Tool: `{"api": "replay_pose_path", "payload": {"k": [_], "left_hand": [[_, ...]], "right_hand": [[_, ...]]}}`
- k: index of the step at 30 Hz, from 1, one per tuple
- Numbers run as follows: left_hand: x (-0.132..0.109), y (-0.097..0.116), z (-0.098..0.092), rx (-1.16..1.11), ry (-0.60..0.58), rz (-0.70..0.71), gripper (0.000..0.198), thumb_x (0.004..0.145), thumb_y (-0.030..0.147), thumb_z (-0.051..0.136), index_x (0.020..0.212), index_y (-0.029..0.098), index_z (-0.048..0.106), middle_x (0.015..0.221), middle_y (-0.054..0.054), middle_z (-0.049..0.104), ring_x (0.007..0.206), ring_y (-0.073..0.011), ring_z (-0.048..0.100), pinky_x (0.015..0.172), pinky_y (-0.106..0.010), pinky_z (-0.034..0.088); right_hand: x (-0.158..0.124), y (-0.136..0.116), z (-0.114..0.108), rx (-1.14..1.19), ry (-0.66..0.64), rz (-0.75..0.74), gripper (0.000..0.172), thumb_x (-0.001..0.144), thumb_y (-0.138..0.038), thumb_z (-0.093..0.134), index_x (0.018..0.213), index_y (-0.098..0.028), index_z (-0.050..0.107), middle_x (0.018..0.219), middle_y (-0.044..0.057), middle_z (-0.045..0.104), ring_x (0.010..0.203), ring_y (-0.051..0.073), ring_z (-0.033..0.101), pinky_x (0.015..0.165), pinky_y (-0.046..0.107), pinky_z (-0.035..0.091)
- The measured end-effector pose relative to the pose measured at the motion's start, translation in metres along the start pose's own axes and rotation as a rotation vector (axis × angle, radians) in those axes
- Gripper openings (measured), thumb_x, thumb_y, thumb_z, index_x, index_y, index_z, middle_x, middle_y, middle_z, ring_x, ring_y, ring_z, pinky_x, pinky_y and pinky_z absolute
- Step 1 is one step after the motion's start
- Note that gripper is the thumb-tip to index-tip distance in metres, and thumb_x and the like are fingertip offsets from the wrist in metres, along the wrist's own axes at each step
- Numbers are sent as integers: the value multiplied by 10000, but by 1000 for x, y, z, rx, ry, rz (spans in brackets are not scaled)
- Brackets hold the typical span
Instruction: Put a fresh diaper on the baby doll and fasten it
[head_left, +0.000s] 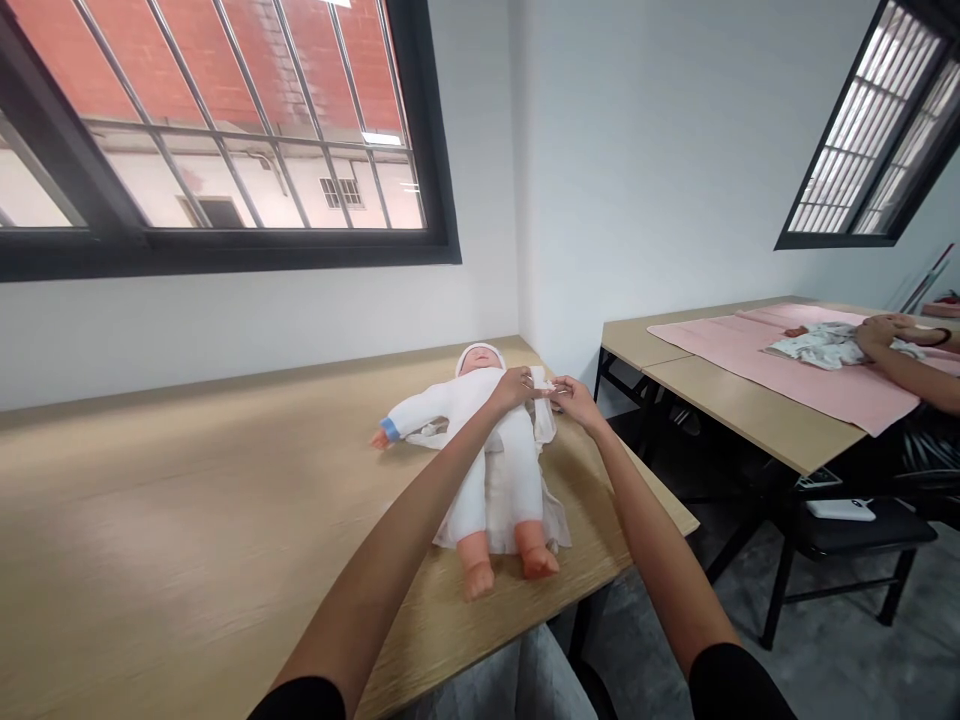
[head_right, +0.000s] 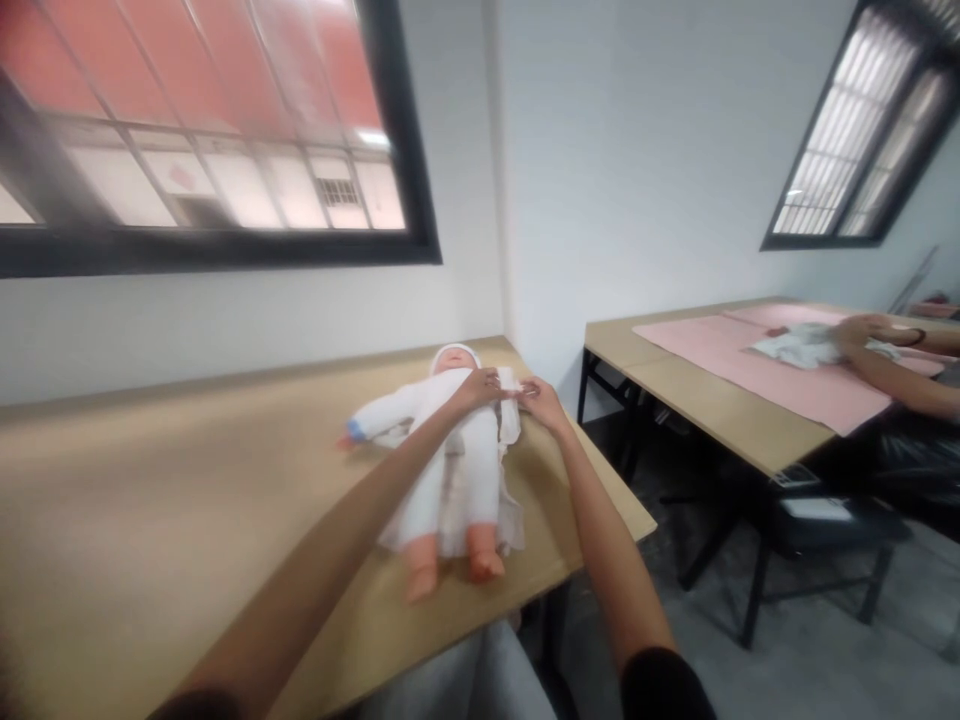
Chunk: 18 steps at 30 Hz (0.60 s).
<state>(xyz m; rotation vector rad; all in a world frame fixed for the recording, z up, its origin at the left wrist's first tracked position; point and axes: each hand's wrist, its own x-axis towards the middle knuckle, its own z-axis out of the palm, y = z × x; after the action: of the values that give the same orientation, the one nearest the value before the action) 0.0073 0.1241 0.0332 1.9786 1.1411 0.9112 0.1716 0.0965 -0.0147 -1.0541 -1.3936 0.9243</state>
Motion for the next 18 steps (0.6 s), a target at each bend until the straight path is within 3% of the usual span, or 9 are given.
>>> {"api": "replay_pose_path", "payload": {"k": [5,8,13,18], "left_hand": [[0,-1,-2,132,25,-2,205,612,152,640,661,183,443,591,49,472,575,-122,478,537,-237,334],[-7,1,1,268,56,12,144,652,131,593,748,171,494,687,11,541,668,-165,530,599,-265,377],[-21,2,13,490,59,57,325,709,69,518,1023,151,550,993,-98,631,977,-263,571,824,-339,417],[-27,4,16,644,38,79,380,738,34,460,1070,181,575,1037,-100,625,999,-256,574,860,-336,415]], "right_hand": [[2,1,0,82,79,132,116,760,-248,638,814,-176,564,755,13,651,684,129,651,695,255,533],[4,4,-2,-26,123,164,89,781,-217,585,854,-181,547,800,28,677,715,141,675,686,251,529],[7,12,-10,-352,148,153,167,724,-168,554,891,-170,560,726,7,667,742,161,650,719,258,487],[2,16,-10,-542,129,136,140,718,-147,568,853,-182,557,768,16,652,802,184,615,747,266,433]]}}
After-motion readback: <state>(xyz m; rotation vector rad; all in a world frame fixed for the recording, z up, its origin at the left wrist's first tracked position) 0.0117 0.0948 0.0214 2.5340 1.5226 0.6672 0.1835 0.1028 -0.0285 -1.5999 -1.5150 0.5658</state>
